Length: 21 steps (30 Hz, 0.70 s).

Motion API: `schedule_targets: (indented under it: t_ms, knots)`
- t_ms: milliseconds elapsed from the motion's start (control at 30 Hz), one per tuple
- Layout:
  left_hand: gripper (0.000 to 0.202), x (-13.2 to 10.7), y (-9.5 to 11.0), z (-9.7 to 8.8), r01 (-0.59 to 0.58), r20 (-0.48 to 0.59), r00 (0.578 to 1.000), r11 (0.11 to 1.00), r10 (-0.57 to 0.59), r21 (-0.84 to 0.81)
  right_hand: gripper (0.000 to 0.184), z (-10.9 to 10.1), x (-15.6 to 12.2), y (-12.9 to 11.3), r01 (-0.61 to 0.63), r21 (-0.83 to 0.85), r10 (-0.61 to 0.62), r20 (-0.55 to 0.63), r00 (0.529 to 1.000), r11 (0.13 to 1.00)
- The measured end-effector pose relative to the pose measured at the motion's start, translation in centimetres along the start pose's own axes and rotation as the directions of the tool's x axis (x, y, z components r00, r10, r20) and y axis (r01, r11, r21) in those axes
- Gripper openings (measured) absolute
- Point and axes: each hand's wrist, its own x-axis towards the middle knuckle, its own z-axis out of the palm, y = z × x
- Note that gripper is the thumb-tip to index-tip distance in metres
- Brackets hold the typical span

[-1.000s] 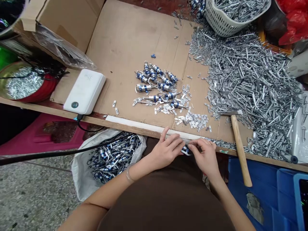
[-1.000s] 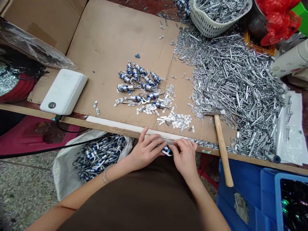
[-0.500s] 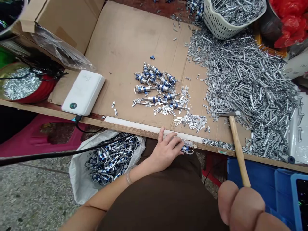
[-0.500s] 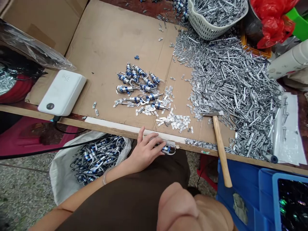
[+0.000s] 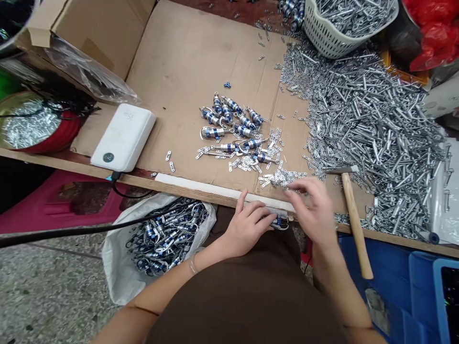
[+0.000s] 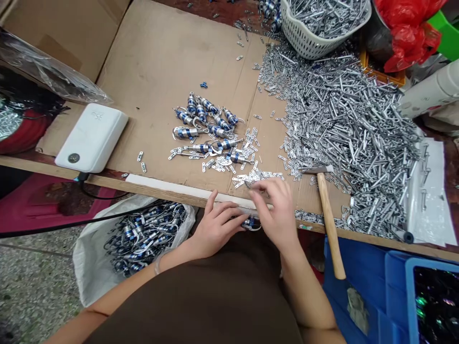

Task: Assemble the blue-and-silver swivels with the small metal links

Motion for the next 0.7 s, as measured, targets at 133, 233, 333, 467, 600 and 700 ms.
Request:
schedule_targets:
  t_ms: [133, 233, 333, 467, 600, 700]
  knots:
    - [0.011, -0.1, 0.0, 0.0, -0.009, -0.054, 0.999, 0.999, 0.006, -0.049, 0.015, 4.1, 2.4, 1.8, -0.052, -0.245, 0.071, 0.067, 0.995, 0.968]
    - [0.010, -0.1, -0.1, 0.1, -0.011, -0.071, 0.997, 0.998, 0.007, -0.058, 0.013, 4.9, 2.2, 2.0, -0.038, -0.320, 0.078, 0.116, 0.990, 0.947]
    - [0.009, -0.1, -0.1, 0.2, -0.003, -0.075, 0.997, 0.998, -0.002, -0.065, 0.010, 3.8, 1.5, 2.2, -0.042, -0.177, 0.059, 0.094, 0.994, 0.983]
    - [0.008, -0.1, -0.2, 0.1, -0.007, -0.074, 0.997, 0.996, 0.000, -0.092, 0.010, 1.5, -0.5, 2.8, -0.091, 0.087, 0.083, 0.094, 0.992, 0.992]
    - [0.007, 0.0, -0.2, 0.0, -0.013, -0.068, 0.998, 0.996, 0.007, -0.088, 0.016, 0.6, -2.8, 2.9, -0.075, 0.070, 0.060, 0.202, 0.978, 0.995]
    - [0.008, 0.0, -0.2, 0.0, -0.008, -0.069, 0.998, 0.997, 0.002, -0.076, 0.024, 0.9, -3.8, 2.5, 0.040, 0.039, -0.050, 0.282, 0.958, 0.998]
